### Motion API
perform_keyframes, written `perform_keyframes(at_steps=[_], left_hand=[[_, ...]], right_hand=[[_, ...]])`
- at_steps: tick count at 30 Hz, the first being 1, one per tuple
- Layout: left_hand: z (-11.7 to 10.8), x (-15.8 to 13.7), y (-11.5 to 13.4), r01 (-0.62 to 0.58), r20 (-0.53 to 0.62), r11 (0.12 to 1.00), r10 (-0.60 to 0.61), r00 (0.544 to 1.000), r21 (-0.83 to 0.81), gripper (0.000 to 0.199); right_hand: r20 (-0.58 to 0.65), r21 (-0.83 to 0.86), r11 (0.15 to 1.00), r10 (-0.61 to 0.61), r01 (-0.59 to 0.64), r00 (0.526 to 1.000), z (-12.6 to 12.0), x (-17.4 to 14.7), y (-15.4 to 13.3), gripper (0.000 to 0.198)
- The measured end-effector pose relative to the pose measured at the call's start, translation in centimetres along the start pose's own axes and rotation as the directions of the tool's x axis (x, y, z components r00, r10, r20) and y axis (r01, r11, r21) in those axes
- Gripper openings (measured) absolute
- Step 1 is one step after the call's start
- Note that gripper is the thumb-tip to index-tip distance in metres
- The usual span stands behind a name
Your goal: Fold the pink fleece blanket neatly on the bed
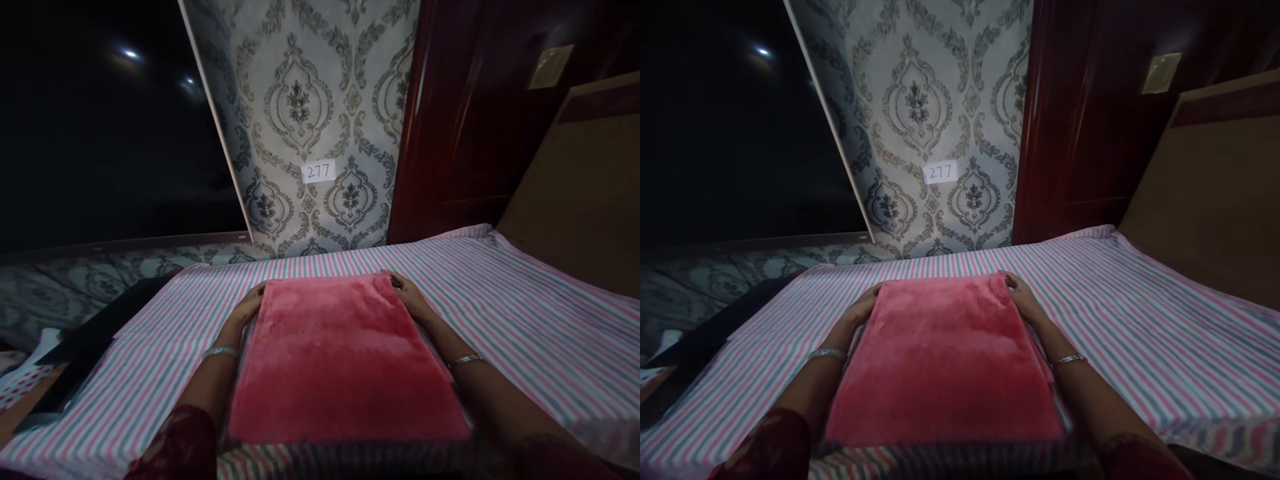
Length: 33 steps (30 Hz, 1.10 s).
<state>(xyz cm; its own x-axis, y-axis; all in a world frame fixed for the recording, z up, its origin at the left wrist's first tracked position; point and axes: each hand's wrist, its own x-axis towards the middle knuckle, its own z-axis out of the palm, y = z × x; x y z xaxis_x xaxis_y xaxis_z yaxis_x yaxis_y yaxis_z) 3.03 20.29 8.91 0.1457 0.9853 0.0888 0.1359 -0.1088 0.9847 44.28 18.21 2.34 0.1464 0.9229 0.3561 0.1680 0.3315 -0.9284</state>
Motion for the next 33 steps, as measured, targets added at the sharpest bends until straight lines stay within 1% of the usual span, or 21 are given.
perform_keyframes(at_steps=[3,6,7,9,11,13,16,20,24,27,31,33], left_hand=[[0.5,1.0,0.1,-0.068,-0.085,0.996,0.073,0.994,0.062,0.038],[0.9,1.8,-0.7,-0.111,-0.163,0.991,0.122,0.979,0.077,0.03],[0.9,1.9,-1.2,-0.12,-0.188,0.989,0.134,0.973,0.081,0.027],[0.9,1.9,-2.1,-0.13,-0.238,0.988,0.148,0.96,0.088,0.023],[0.8,1.8,-3.0,-0.132,-0.288,0.987,0.154,0.945,0.096,0.021],[0.7,1.8,-3.4,-0.129,-0.327,0.986,0.156,0.932,0.103,0.02],[0.8,1.5,-3.3,-0.122,-0.33,0.987,0.15,0.932,0.103,0.02],[1.3,0.2,-2.6,-0.111,-0.266,0.988,0.135,0.955,0.103,0.024],[1.3,-0.9,-2.1,-0.092,-0.214,0.981,0.127,0.969,0.169,0.027],[1.2,-0.4,-2.0,-0.066,-0.242,0.979,0.113,0.964,0.194,0.028],[1.0,1.0,-2.0,-0.043,-0.31,0.982,0.1,0.945,0.186,0.031],[1.0,1.1,-2.0,-0.032,-0.304,0.981,0.09,0.948,0.192,0.031]], right_hand=[[-0.057,-0.105,0.994,-0.029,0.023,0.998,0.3,0.8,0.5,0.05],[-0.136,-0.27,0.962,-0.081,0.042,0.987,0.4,1.0,0.7,0.033],[-0.172,-0.32,0.947,-0.095,0.036,0.981,0.3,1.0,0.8,0.029],[-0.259,-0.394,0.919,-0.105,-0.006,0.96,0.1,0.8,1.2,0.027],[-0.349,-0.418,0.906,-0.093,-0.066,0.933,-0.2,0.6,1.6,0.028],[-0.391,-0.393,0.915,-0.072,-0.095,0.918,-0.4,0.7,2.0,0.027],[-0.375,-0.331,0.938,-0.032,-0.102,0.926,-0.5,0.9,2.5,0.027],[-0.331,-0.279,0.955,-0.001,-0.097,0.944,-0.2,0.9,2.2,0.028],[-0.217,-0.194,0.98,0.008,-0.051,0.976,0.3,0.5,0.9,0.026],[-0.149,-0.207,0.977,0.023,-0.054,0.989,0.4,0.5,0.4,0.026],[-0.194,-0.245,0.961,0.077,-0.125,0.978,0.0,0.9,1.0,0.023],[-0.213,-0.243,0.96,0.087,-0.139,0.973,-0.3,1.1,1.5,0.023]])
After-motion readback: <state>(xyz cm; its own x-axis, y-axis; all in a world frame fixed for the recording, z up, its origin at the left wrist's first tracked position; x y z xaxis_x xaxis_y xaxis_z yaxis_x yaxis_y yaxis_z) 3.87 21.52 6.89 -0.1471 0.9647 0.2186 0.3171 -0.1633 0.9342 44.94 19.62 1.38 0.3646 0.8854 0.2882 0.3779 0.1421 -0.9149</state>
